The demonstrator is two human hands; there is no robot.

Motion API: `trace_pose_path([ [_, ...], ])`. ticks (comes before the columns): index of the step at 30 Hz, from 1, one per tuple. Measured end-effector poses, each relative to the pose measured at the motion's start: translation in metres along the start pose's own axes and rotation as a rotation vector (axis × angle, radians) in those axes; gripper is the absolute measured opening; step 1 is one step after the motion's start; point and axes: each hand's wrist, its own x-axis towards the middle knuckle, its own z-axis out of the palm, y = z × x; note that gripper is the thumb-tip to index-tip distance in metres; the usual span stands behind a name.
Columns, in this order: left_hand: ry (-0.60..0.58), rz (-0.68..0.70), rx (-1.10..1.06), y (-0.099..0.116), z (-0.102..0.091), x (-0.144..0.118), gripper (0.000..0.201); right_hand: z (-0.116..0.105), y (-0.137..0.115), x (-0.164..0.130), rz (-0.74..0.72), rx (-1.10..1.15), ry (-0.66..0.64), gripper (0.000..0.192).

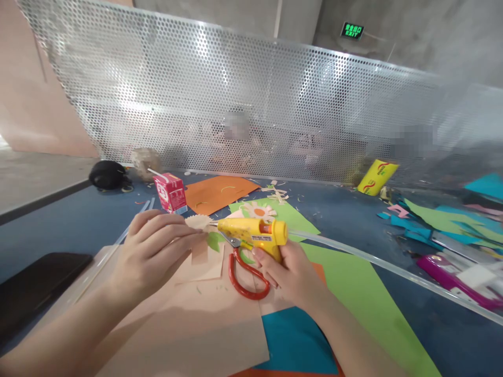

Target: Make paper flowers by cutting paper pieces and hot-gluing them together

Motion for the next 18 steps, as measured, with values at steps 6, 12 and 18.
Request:
trace_pose_path([
  [6, 0.005, 0.001, -0.009, 0.0001, 0.0004, -0.0009, 0.016, 0.0001, 0.0003, -0.0002, -0.009, -0.019, 0.022, 0.04],
  [12, 0.01, -0.001, -0.011, 0.0002, 0.0001, 0.0001, 0.017, -0.0002, 0.004, -0.0005, -0.006, -0.042, 0.035, 0.038],
  [18, 0.01, -0.002, -0.019, 0.0002, 0.0005, 0.0006, 0.017, 0.0009, 0.0036, -0.0003, -0.005, -0.063, 0.045, 0.035],
])
